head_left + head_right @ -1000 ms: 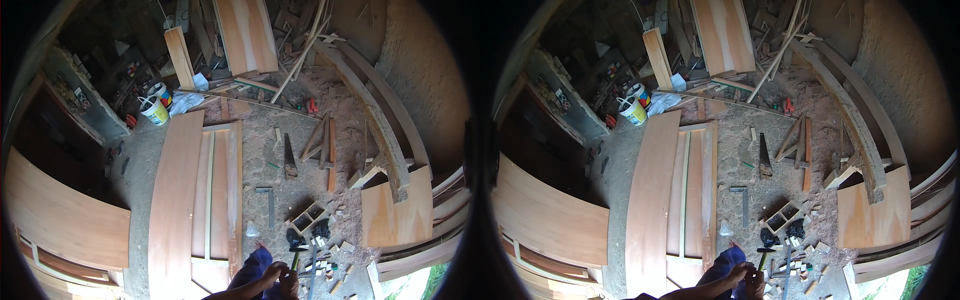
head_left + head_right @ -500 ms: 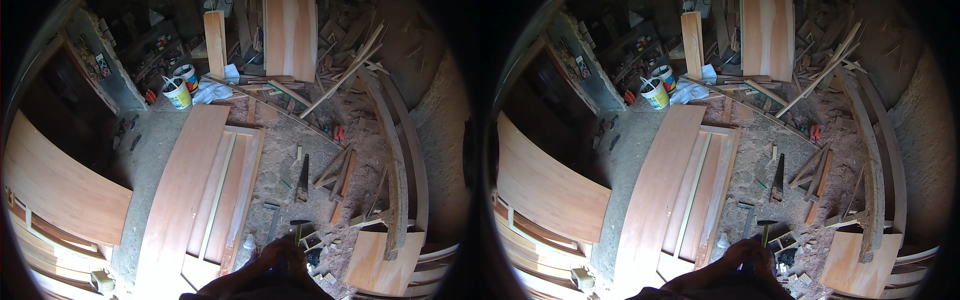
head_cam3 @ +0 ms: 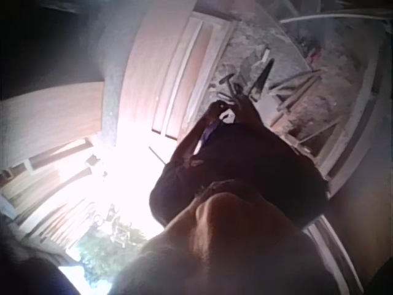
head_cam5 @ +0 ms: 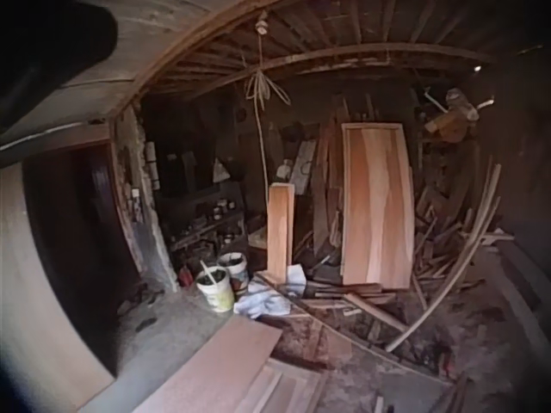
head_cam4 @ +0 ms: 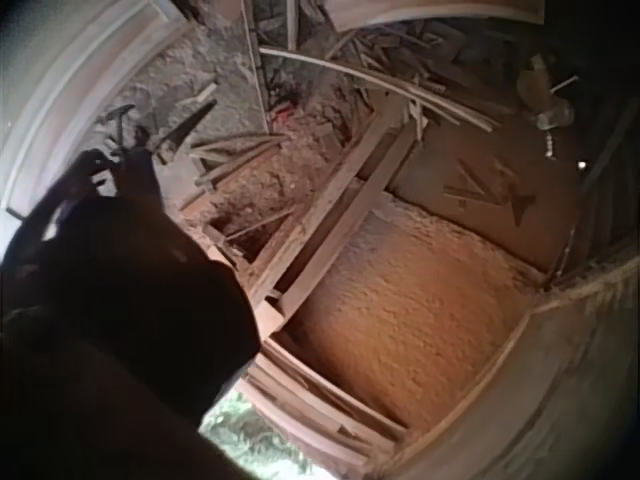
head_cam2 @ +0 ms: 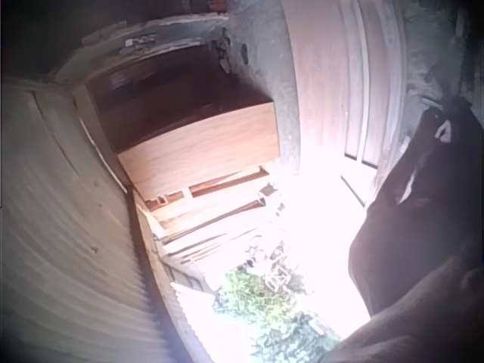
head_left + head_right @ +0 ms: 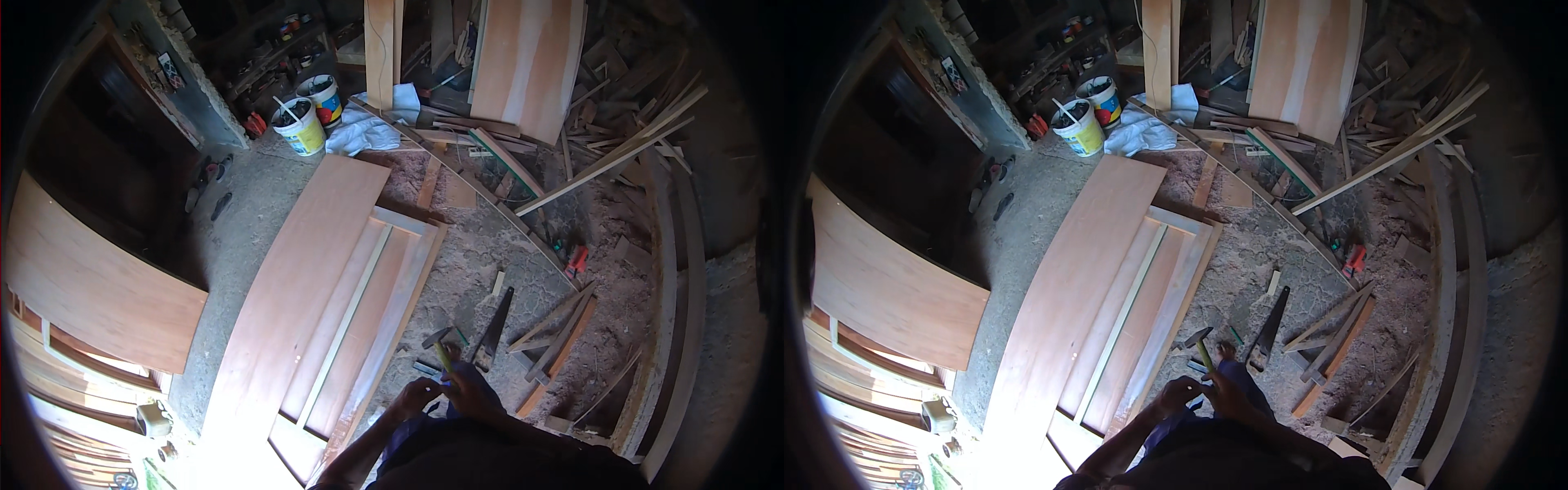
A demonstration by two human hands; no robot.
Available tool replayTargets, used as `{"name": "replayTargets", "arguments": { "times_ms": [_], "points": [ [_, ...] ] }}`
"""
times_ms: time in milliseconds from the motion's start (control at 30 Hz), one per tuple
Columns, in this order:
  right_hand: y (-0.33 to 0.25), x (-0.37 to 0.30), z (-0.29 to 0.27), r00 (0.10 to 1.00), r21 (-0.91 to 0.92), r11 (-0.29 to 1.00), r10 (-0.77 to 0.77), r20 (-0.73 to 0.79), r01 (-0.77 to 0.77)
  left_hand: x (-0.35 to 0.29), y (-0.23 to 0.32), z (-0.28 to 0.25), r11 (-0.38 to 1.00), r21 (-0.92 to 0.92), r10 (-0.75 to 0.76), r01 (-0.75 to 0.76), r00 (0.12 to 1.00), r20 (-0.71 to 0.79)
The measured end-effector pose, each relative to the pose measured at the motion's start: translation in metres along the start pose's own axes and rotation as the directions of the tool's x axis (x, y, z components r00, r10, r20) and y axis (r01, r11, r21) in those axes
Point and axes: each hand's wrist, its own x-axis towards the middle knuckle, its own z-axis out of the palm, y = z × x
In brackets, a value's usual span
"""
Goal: The person hammers nails into wooden strips attached to a large plywood sheet to assemble a frame. They work on the floor, positioning the strips and securing them with a hammer. The person also handles a smaller plywood piece and a bag of nails.
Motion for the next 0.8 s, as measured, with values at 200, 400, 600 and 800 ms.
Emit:
{"name": "replayTargets", "arguments": {
  "times_ms": [200,400,600,800],
  "points": [
    [0.048,0.117,-0.079,0.958,0.068,0.985,0.14,0.252,-0.161,0.048,-0.052,-0.037,0.981,-0.02,-0.171,0.192,0.82,-0.547],
    [0.128,0.241,-0.153,0.933,-0.13,0.977,0.201,0.299,-0.168,0.054,-0.101,-0.051,0.512,-0.831,-0.859,0.218,0.139,-0.493],
    [0.213,0.336,-0.229,0.902,-0.363,0.88,0.39,0.184,-0.307,0.099,-0.119,0.0,0.352,-0.932,-0.935,0.091,-0.007,-0.354],
    [0.183,0.442,-0.284,0.694,-0.362,0.703,0.697,0.181,-0.612,0.189,-0.048,-0.019,0.457,-0.887,-0.883,-0.069,0.079,-0.462]
  ]
}}
